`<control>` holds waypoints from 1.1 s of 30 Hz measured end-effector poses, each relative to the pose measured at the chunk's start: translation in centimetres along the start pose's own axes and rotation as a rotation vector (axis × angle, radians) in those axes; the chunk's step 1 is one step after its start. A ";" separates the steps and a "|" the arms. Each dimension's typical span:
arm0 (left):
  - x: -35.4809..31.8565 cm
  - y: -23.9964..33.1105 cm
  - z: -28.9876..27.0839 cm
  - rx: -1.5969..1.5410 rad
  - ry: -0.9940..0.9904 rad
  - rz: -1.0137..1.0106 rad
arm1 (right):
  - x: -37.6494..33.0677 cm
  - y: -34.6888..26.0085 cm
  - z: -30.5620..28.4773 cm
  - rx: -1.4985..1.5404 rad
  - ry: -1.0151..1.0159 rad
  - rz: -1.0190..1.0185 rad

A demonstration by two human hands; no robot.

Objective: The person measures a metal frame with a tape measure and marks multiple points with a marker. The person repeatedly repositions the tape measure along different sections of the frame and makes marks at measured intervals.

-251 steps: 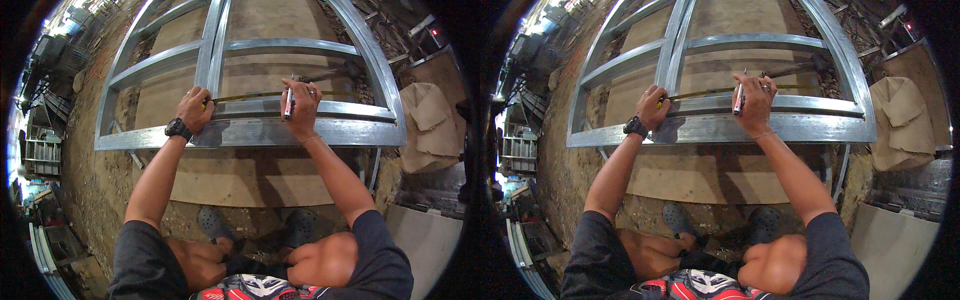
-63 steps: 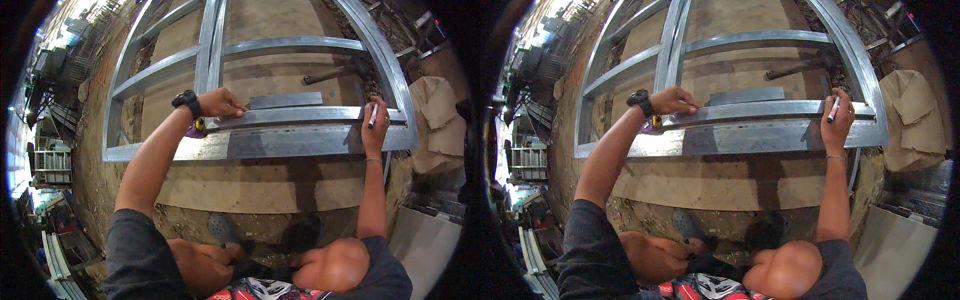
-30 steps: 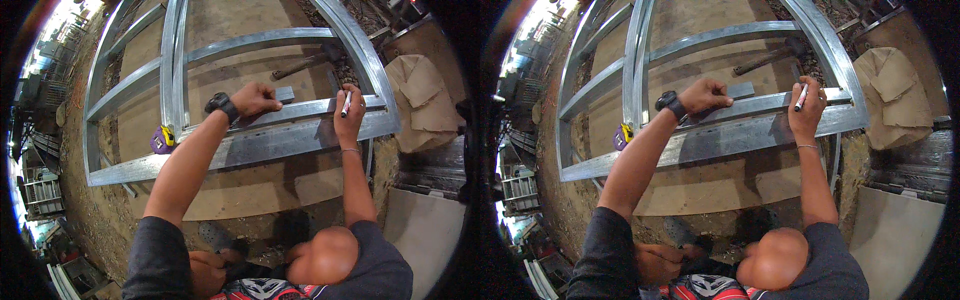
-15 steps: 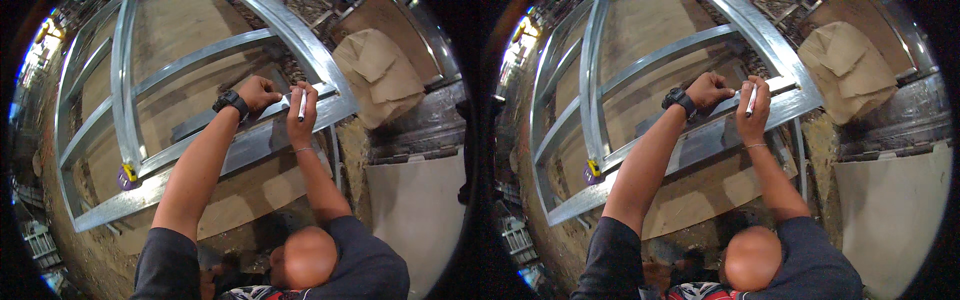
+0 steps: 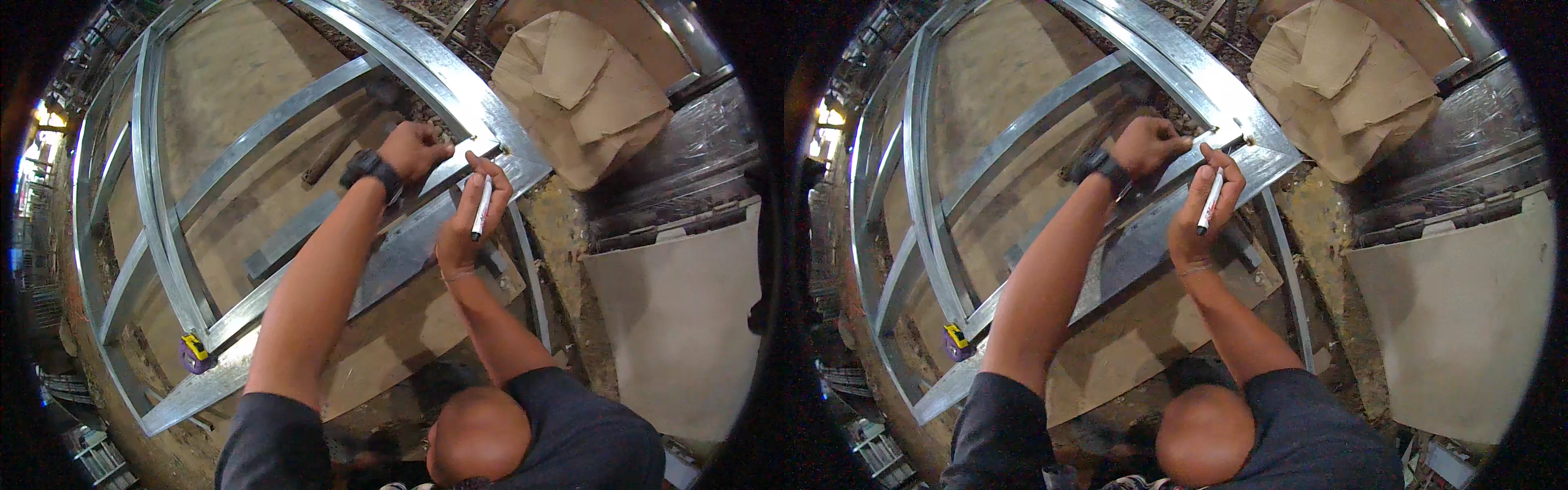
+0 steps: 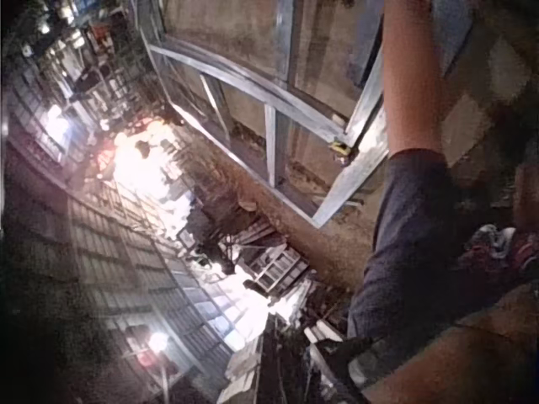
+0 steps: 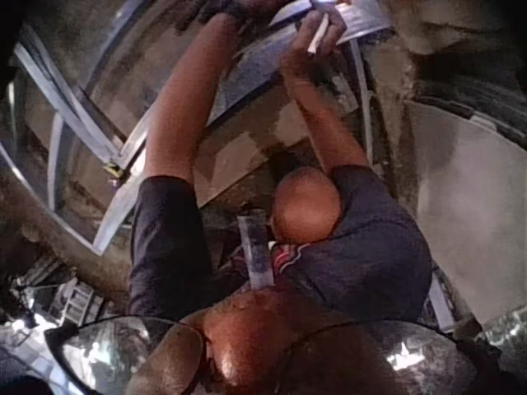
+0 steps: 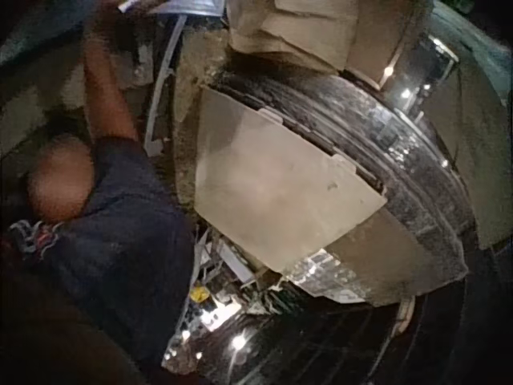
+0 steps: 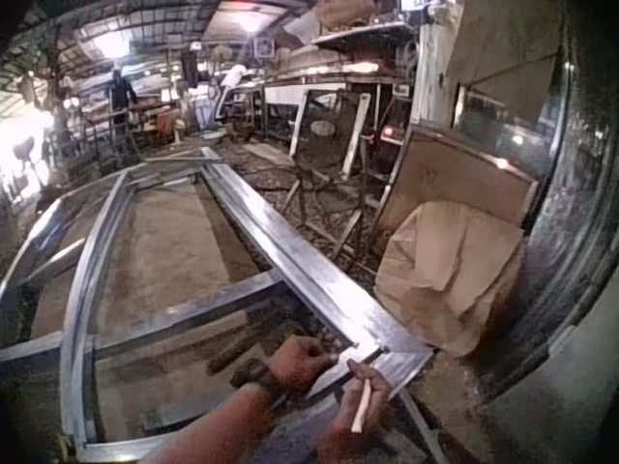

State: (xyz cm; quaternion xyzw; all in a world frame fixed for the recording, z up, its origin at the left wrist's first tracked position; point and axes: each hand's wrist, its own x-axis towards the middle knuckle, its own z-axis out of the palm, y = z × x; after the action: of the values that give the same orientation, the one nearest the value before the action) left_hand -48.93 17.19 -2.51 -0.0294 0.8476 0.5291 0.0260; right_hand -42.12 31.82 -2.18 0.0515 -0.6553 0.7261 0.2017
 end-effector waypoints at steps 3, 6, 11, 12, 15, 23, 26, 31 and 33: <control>-6.5 -0.1 -4.0 0.069 -0.046 -0.154 | 0.0 -0.2 -0.1 -0.016 -0.022 -0.014; -14.8 -2.1 -7.7 0.011 0.048 -0.278 | -0.2 -0.7 0.4 -0.019 -0.045 0.007; -27.9 -2.6 -12.0 0.534 0.277 -0.263 | 0.2 0.5 0.0 -0.049 -0.086 -0.011; -30.5 -1.3 -12.6 0.674 0.327 -0.217 | 0.1 0.6 -0.3 -0.041 -0.072 0.012; -39.2 -3.4 -15.6 1.050 0.498 -0.451 | 0.1 0.8 -0.8 -0.024 -0.048 -0.023; -49.8 -10.9 -15.2 0.919 0.885 -0.449 | -1.0 -0.2 0.1 0.073 -0.059 -0.045; -52.6 -11.5 -17.8 0.725 0.917 -0.535 | -2.5 -1.3 0.4 0.134 -0.126 -0.091; -44.4 1.4 -13.2 0.378 0.739 -0.275 | -7.8 -6.6 -2.5 0.035 -0.614 -0.192; -41.9 6.3 -10.6 0.280 0.540 -0.210 | -10.3 -10.3 -1.9 0.136 -0.917 0.049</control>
State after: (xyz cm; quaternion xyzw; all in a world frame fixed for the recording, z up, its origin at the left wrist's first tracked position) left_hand -7.81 11.35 10.89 -0.2520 0.8808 0.3749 -0.1418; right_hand -28.63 31.95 3.68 0.3649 -0.6288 0.6742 -0.1301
